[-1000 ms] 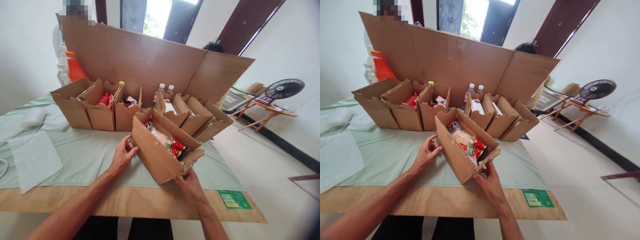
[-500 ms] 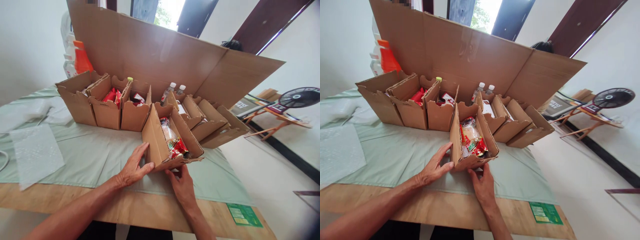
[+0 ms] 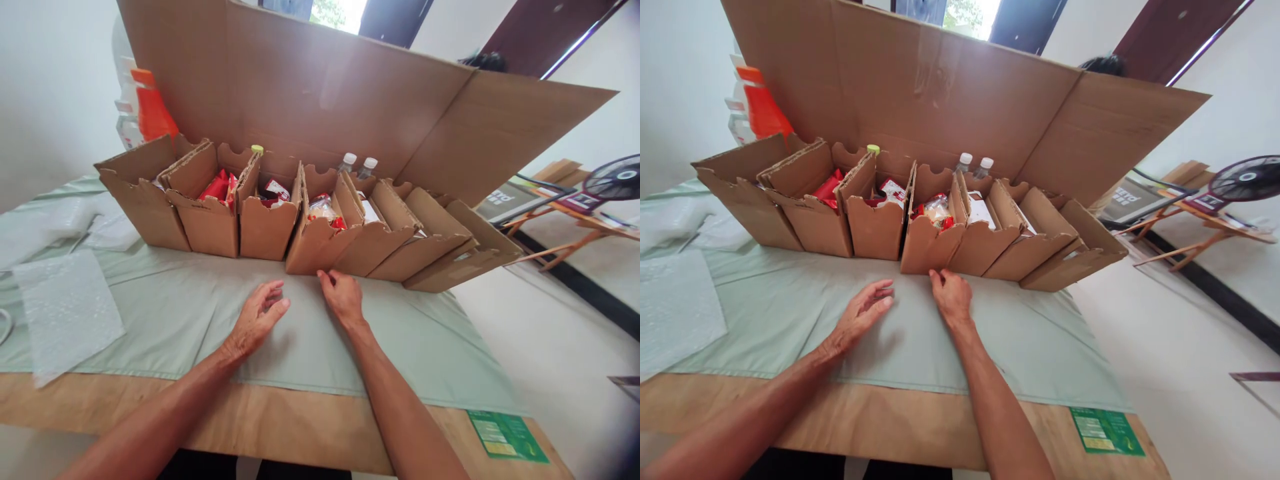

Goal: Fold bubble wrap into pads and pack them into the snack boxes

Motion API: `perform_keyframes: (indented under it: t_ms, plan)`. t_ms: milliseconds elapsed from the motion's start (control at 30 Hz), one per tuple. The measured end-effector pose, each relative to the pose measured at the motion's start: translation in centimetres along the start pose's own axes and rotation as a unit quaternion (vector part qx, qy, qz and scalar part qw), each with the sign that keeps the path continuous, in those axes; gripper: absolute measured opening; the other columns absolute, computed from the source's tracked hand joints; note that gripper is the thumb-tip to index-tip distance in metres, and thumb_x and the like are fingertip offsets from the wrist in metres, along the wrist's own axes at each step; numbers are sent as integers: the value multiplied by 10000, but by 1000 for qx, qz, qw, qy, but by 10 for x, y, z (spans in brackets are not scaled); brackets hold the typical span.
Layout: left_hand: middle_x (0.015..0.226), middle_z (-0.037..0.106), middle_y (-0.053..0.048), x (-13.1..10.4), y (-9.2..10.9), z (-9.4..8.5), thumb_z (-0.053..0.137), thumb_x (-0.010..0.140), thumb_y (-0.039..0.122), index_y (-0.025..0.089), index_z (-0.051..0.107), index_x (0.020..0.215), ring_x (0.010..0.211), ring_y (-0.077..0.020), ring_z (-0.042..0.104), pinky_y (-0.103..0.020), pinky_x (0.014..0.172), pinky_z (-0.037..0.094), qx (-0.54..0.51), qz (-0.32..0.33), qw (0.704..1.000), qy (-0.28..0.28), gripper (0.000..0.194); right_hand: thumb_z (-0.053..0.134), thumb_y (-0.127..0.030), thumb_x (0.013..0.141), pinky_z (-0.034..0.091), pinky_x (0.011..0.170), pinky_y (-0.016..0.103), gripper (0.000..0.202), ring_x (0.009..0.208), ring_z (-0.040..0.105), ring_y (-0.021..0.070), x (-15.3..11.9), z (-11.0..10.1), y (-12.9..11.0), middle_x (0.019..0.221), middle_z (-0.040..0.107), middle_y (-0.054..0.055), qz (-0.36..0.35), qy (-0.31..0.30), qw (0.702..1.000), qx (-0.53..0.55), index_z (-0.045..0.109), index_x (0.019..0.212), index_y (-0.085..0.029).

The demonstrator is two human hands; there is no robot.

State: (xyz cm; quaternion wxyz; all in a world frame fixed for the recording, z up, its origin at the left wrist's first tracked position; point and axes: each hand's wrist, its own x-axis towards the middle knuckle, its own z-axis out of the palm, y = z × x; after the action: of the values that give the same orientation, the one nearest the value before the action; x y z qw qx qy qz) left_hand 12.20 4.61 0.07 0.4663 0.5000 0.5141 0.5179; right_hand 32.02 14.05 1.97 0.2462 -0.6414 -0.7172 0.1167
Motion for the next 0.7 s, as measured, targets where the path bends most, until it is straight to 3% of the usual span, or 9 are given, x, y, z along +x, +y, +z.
perform_keyframes:
  t_ms: [67,133,267,400,533,600,700]
  plan:
    - [1321,638,-179,1,-1,-1,649,837,531,165,647,1268,1223,-319,644,-497,1036,529,-1,-5,1000,9,565,516,-389,940,541,824,383,316,910,737,271,-3,10,-5,961,795,109,-51,-1,998,22,758,1020,-202]
    - [1324,635,-167,1,-2,1,673,806,511,174,681,1200,1184,-307,652,-490,1033,526,0,-8,1000,18,519,526,-339,916,515,1010,415,421,1139,694,270,-9,17,-6,1228,757,116,-98,1,994,38,689,1277,-197]
    - [1352,631,-146,1,-2,4,705,770,452,190,721,1103,1125,-285,657,-495,1053,500,1,-19,999,26,423,528,-308,887,445,1141,503,627,1355,578,306,-10,26,1,1464,628,157,-140,-8,989,46,525,1493,-148]
    - [1311,668,-135,1,1,3,711,759,421,190,725,1093,1115,-278,661,-472,1044,500,-7,-33,999,25,406,559,-303,861,454,1125,544,678,1412,537,329,-8,32,8,1533,568,175,-160,-32,985,48,501,1515,-136]
    - [1140,749,-119,3,8,0,692,785,439,182,735,1075,1048,-268,690,-430,974,527,-26,-62,998,12,390,609,-340,843,442,1131,570,605,1416,534,350,-11,32,8,1540,564,167,-190,-52,979,54,604,1425,-174]
    - [1087,768,-113,3,12,-2,672,809,453,171,735,1069,1014,-255,706,-401,940,540,-39,-74,996,8,388,627,-367,842,472,1101,563,529,1356,590,354,-13,27,1,1459,640,165,-199,-53,977,62,663,1338,-189]
    - [1022,781,-104,4,14,-3,657,826,436,156,736,1047,963,-237,720,-367,897,553,-55,-88,995,10,366,548,-367,930,564,966,465,457,1094,730,273,-11,8,-29,1235,760,127,-189,-20,977,94,628,1353,-209]
